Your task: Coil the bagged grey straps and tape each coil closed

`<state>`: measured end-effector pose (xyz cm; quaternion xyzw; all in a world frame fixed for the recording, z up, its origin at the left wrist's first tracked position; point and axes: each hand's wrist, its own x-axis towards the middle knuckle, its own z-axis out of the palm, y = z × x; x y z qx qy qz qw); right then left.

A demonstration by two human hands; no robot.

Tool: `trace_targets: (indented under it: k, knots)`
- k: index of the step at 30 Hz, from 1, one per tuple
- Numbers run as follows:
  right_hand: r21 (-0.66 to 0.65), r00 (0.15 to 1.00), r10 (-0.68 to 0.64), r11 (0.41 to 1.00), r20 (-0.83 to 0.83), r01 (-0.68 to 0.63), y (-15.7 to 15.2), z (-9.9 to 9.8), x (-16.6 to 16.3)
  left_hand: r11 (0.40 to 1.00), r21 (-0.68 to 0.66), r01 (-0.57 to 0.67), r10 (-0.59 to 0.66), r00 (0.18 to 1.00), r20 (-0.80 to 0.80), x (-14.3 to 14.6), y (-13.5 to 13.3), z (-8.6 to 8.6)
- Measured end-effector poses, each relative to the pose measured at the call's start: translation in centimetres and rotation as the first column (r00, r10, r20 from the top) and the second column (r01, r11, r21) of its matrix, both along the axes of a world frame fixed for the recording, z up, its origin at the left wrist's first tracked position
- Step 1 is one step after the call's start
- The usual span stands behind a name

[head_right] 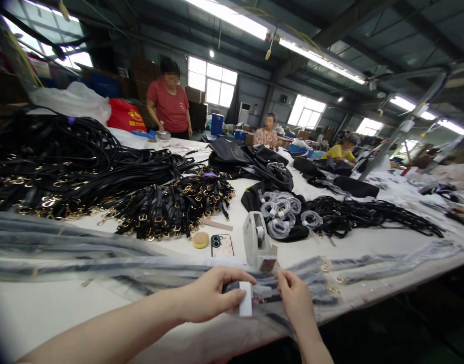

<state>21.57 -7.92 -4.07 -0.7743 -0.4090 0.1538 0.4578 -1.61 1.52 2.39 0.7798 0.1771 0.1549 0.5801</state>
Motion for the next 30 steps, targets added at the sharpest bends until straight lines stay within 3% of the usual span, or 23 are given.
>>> trace_targets:
  k: [4,8,11,17,22,25,30]
  knots:
    - [0.106,0.997,0.04,0.994,-0.07,-0.032,-2.7,2.9,-2.6,0.99,0.076,-0.122,0.114,0.989,0.097,0.1,-0.4,0.2]
    - [0.187,0.946,0.243,0.961,-0.216,-0.204,-4.5,5.5,-6.8,0.95,0.191,-0.245,0.217,0.963,0.157,0.2,-0.7,0.3]
    - [0.172,0.891,0.316,0.947,-0.325,-0.273,-4.2,5.2,-8.6,0.922,0.253,-0.292,0.252,0.951,0.179,0.1,-0.9,0.3]
    - [0.147,0.866,0.235,0.971,-0.441,-0.189,-2.1,3.5,-9.4,0.889,0.341,-0.307,0.239,0.944,0.227,-0.2,-1.1,0.4]
    - [0.193,0.821,0.32,0.947,-0.472,-0.258,-1.7,3.7,-9.9,0.893,0.282,-0.351,0.291,0.928,0.233,-0.1,-0.8,0.2]
    - [0.229,0.763,0.4,0.916,-0.507,-0.328,-1.6,4.2,-10.1,0.86,0.273,-0.432,0.363,0.892,0.27,-0.1,-0.7,0.1]
    - [0.276,0.786,0.409,0.909,-0.464,-0.311,-1.3,4.8,-10.7,0.767,0.49,-0.415,0.22,0.887,0.406,-0.7,-1.6,0.2]
